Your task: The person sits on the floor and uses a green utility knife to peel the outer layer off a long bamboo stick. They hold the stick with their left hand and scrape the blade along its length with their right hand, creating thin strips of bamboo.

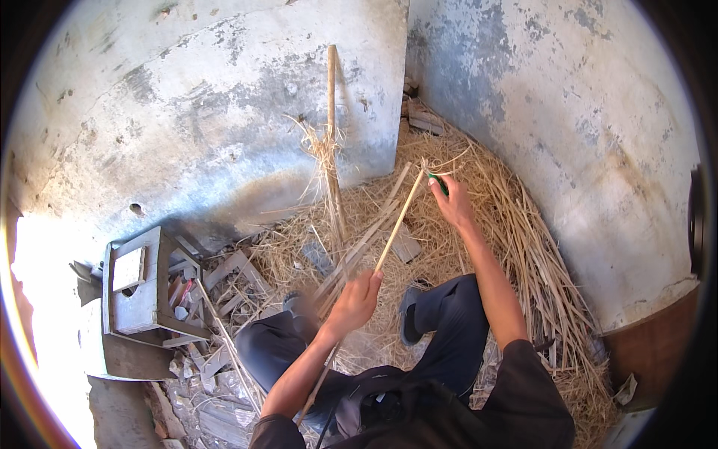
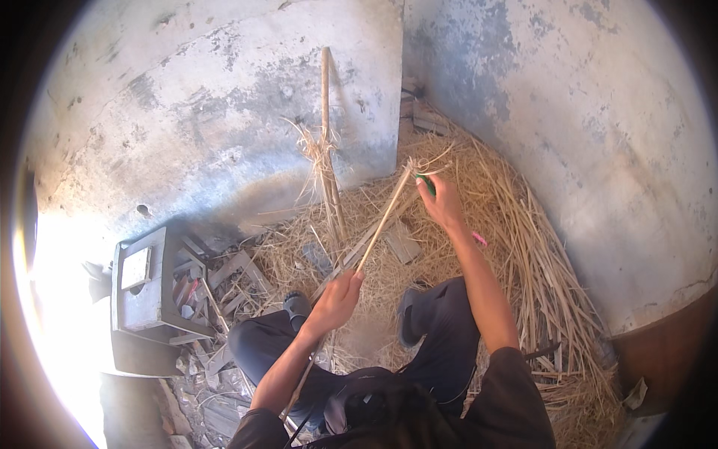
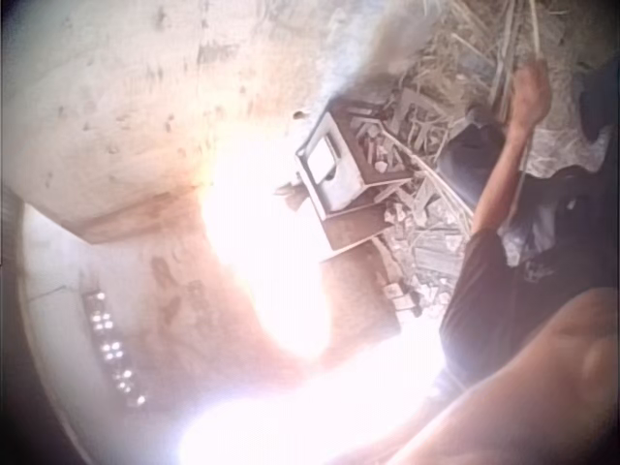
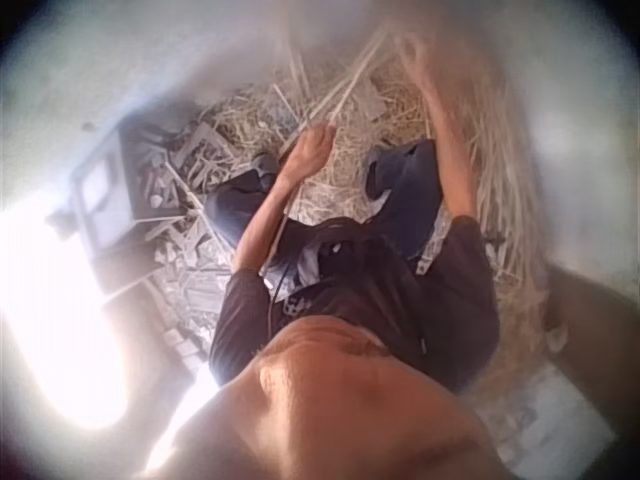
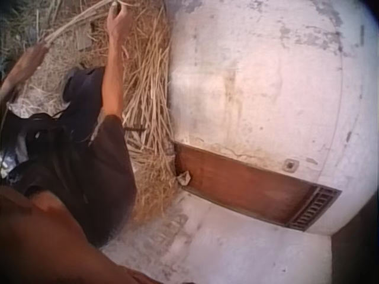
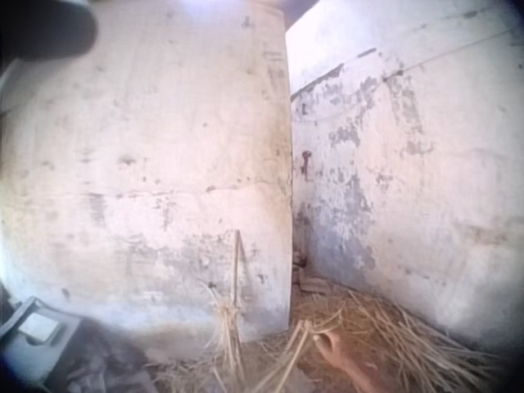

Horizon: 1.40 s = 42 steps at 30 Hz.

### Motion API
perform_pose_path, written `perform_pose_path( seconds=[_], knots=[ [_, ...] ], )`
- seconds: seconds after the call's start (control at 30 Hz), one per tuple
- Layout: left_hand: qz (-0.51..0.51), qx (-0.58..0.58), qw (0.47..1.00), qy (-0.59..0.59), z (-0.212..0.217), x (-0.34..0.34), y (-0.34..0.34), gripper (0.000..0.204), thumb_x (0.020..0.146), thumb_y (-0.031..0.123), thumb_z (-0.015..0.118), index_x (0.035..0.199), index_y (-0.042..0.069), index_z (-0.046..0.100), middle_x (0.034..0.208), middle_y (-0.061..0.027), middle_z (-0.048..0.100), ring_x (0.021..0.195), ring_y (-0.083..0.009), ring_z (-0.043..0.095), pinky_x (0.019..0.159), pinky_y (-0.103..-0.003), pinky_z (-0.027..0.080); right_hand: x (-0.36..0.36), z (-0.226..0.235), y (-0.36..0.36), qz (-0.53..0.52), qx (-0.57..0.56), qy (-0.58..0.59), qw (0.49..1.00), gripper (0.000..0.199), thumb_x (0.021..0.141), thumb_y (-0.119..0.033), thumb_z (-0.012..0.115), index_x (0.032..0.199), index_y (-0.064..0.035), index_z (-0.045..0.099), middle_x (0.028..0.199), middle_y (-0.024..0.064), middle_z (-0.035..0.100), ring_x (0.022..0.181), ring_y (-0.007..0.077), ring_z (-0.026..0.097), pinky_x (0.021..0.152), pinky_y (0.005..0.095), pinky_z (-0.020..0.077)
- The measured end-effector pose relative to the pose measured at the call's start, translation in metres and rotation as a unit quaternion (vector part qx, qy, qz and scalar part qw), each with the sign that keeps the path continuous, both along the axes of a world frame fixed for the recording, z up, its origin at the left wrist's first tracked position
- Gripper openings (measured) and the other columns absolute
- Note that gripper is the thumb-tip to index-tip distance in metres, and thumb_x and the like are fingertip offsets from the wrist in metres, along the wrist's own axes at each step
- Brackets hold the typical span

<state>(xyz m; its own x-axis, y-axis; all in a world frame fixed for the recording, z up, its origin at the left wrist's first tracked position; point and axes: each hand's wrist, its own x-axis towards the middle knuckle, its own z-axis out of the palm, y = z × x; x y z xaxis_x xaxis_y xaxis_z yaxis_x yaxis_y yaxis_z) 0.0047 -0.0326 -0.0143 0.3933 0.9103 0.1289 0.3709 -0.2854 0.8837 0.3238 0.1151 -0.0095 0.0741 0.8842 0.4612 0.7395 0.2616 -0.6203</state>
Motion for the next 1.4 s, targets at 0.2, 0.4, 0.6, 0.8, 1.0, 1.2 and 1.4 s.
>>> perform_pose_path(
  seconds=[0.2,0.4,0.6,0.8,1.0,1.2,1.4],
  knots=[
    [-0.057,-0.159,0.985,-0.036,0.007,-0.008,0.01,0.046,0.117,0.038,0.04,0.091,0.003,0.055,0.068,-0.0065,0.053,0.066,-0.0179,0.052,0.068,-0.037,0.045,-0.016,0.005,-0.011,0.073,-0.116,0.332,0.933,0.043,0.104,-0.044,0.066,0.113,-0.0015,0.065,0.068,-0.0048,0.048,0.051,0.0033,0.038,0.046,0.0251,0.0303],
    [-0.035,-0.168,0.985,-0.034,0.012,-0.003,0.014,0.052,0.117,0.043,0.038,0.092,0.002,0.058,0.063,-0.0028,0.052,0.06,-0.0139,0.051,0.064,-0.034,0.044,-0.022,0.007,-0.015,0.049,-0.165,0.359,0.917,0.044,0.103,-0.042,0.069,0.119,-0.0023,0.063,0.068,-0.0053,0.047,0.05,0.0028,0.038,0.044,0.024,0.0295],
    [-0.024,-0.195,0.974,-0.111,0.003,-0.013,0.026,0.06,0.116,0.05,0.034,0.097,0.0,0.062,0.061,-0.0013,0.051,0.052,-0.0127,0.049,0.054,-0.033,0.043,-0.036,0.015,-0.023,0.1,-0.165,0.318,0.928,0.033,0.108,-0.038,0.062,0.118,-0.0068,0.068,0.065,-0.0078,0.045,0.047,0.0021,0.032,0.044,0.0236,0.0266],
    [-0.068,-0.325,0.929,-0.161,0.016,-0.012,0.029,0.062,0.117,0.048,0.026,0.104,0.002,0.065,0.061,0.0027,0.048,0.044,-0.0091,0.044,0.046,-0.026,0.041,-0.051,0.029,-0.035,0.225,-0.233,0.34,0.883,0.037,0.11,-0.04,0.059,0.119,-0.0053,0.068,0.073,-0.0019,0.06,0.052,0.0014,0.038,0.046,0.0227,0.0297],
    [-0.105,-0.369,0.905,-0.183,0.008,-0.009,0.03,0.061,0.117,0.05,0.028,0.118,0.0,0.064,0.067,-0.0002,0.052,0.052,-0.0114,0.051,0.051,-0.028,0.046,-0.057,0.019,-0.03,0.216,-0.203,0.342,0.892,0.031,0.107,-0.034,0.066,0.116,-0.0038,0.069,0.085,0.0046,0.073,0.051,0.0017,0.041,0.046,0.0234,0.0314],
    [-0.09,-0.323,0.935,-0.112,0.023,-0.009,0.008,0.053,0.114,0.047,0.046,0.137,0.001,0.06,0.094,-0.0083,0.07,0.089,-0.0181,0.072,0.078,-0.033,0.057,-0.048,0.017,-0.027,0.157,-0.196,0.433,0.866,0.024,0.104,-0.025,0.07,0.115,-0.0036,0.069,0.084,0.0053,0.073,0.05,0.0025,0.042,0.046,0.0228,0.0308],
    [-0.212,-0.26,0.939,0.076,-0.009,-0.09,-0.056,0.041,0.107,0.025,0.067,0.14,0.001,0.059,0.119,-0.007,0.074,0.11,-0.0163,0.069,0.095,-0.034,0.056,-0.042,0.022,-0.027,0.11,-0.132,0.473,0.864,0.021,0.104,-0.022,0.069,0.115,-0.0043,0.069,0.082,0.0039,0.071,0.049,0.0023,0.041,0.045,0.0227,0.0299]
  ],
)
